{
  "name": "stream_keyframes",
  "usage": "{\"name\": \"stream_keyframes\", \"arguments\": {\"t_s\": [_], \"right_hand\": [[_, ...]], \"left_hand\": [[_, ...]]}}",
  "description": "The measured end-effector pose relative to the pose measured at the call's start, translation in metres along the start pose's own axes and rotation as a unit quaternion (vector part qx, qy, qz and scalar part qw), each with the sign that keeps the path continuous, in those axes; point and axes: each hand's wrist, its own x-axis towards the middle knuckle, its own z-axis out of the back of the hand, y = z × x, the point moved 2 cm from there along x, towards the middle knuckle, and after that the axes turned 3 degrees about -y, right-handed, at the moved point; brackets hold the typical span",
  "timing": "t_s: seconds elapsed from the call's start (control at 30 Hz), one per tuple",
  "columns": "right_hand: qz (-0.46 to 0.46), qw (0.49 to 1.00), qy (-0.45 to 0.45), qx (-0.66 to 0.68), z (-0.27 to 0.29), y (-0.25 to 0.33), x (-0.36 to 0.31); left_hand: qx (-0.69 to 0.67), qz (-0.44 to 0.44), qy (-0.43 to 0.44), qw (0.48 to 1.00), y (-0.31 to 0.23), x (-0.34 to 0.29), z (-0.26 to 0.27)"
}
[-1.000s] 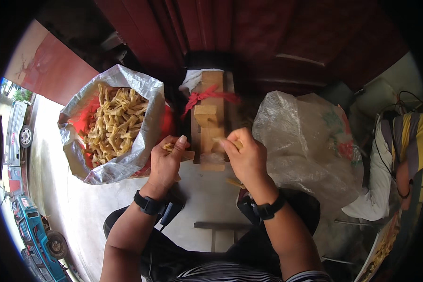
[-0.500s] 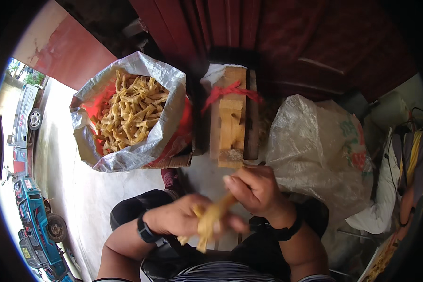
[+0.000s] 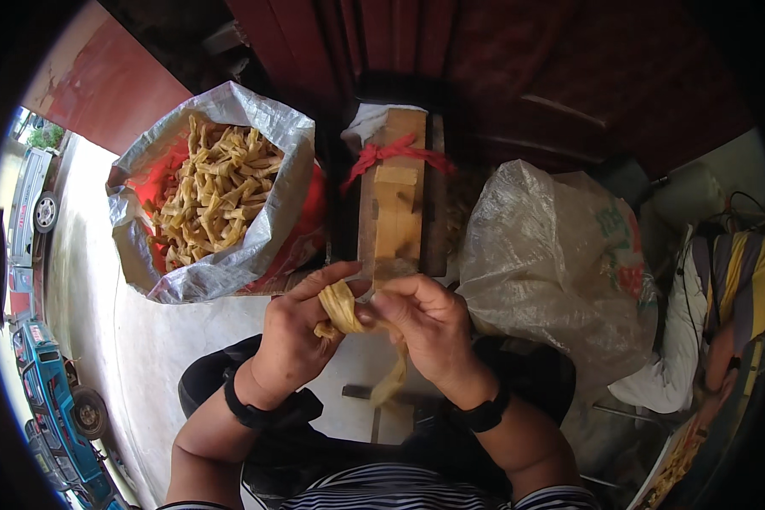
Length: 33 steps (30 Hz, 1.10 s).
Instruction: The person takes strips of dried food from a plastic bag and ties them into small knots by hand, placing the finished bundles into a cardboard box.
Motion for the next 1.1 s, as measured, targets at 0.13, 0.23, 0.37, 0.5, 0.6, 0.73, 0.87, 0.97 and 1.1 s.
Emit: {"name": "stream_keyframes", "arguments": {"t_s": [0.13, 0.23, 0.37, 0.5, 0.6, 0.73, 0.87, 0.97, 1.1], "right_hand": [[0.17, 0.953, 0.057, -0.243, -0.005, 0.004, -0.006], [0.175, 0.92, 0.085, -0.341, -0.009, 0.004, -0.005], [0.179, 0.881, 0.095, -0.429, -0.008, 0.006, -0.003], [0.054, 0.92, 0.098, -0.375, -0.001, 0.002, -0.001], [-0.211, 0.96, 0.183, 0.031, -0.005, -0.002, -0.008], [-0.238, 0.925, 0.253, 0.157, -0.004, -0.014, -0.014], [-0.273, 0.891, 0.259, 0.253, 0.002, -0.015, -0.008], [-0.312, 0.897, 0.244, 0.197, -0.006, -0.007, -0.011], [-0.269, 0.948, 0.145, 0.085, 0.011, 0.004, -0.002]], "left_hand": [[0.02, 0.062, 0.181, 0.981, 0.002, 0.0, 0.0], [0.107, 0.031, 0.183, 0.977, 0.008, -0.012, -0.008], [0.106, 0.002, 0.159, 0.982, 0.002, -0.011, -0.011], [-0.035, -0.016, 0.107, 0.994, 0.003, -0.003, -0.003], [-0.258, 0.055, 0.048, 0.963, -0.005, 0.01, 0.023], [-0.414, 0.224, -0.044, 0.881, -0.008, 0.009, 0.039], [-0.348, 0.291, 0.021, 0.891, 0.002, 0.012, 0.029], [-0.357, 0.356, 0.145, 0.851, 0.002, 0.011, 0.021], [-0.34, 0.376, 0.132, 0.852, 0.007, 0.008, 0.017]]}}
